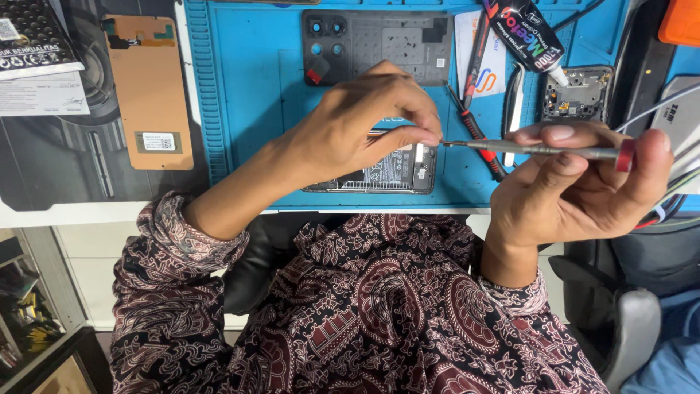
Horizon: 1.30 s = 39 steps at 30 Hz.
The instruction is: The person repairs a disassembled smartphone on a blue repair mat, using a screwdriver to unscrew and work on internal components. They then fit the phone's back cover, wrap rubber bands around the phone to hold it together, and set it down on the mat.
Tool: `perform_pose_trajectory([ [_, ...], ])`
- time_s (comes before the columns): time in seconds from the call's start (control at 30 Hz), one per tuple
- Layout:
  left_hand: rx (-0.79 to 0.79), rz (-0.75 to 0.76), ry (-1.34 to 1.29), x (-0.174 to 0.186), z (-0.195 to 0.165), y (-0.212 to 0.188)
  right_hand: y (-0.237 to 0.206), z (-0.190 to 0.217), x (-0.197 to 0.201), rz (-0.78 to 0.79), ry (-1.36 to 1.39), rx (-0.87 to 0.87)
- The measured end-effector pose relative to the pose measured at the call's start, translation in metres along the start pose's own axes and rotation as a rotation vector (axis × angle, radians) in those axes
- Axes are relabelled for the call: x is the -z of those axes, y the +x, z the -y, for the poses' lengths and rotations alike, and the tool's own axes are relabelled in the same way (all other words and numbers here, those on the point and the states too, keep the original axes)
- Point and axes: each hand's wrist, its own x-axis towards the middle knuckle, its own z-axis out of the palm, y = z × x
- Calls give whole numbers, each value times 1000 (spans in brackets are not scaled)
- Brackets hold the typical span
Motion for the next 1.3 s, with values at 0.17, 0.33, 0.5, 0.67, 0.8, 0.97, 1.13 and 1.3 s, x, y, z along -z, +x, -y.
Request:
perform_pose_trajectory([
  [0.17, -35, -7, 12, -1, 1, 0, -1, 2, 2, -2, 6, -19],
  [0.33, -35, 3, 15, -1, 1, 1, -2, -2, 3, -21, -2, -2],
  [0.5, -17, 23, 15, -1, 0, 0, -1, -6, 4, 6, -9, 33],
  [0.67, -27, 23, 19, -2, 0, 0, 1, -6, 3, -21, -29, 25],
  [0.8, -16, 27, 3, -1, 0, 0, 0, -5, 2, -32, -1, 21],
  [0.97, -14, 14, 11, -4, 0, -1, -1, -4, -2, -25, -3, 50],
  [1.13, -24, -23, 36, -9, 2, -4, 0, 0, -9, 74, -69, 54],
  [1.3, 10, -54, 58, -14, 3, -11, -3, 7, -10, 142, -117, -7],
])
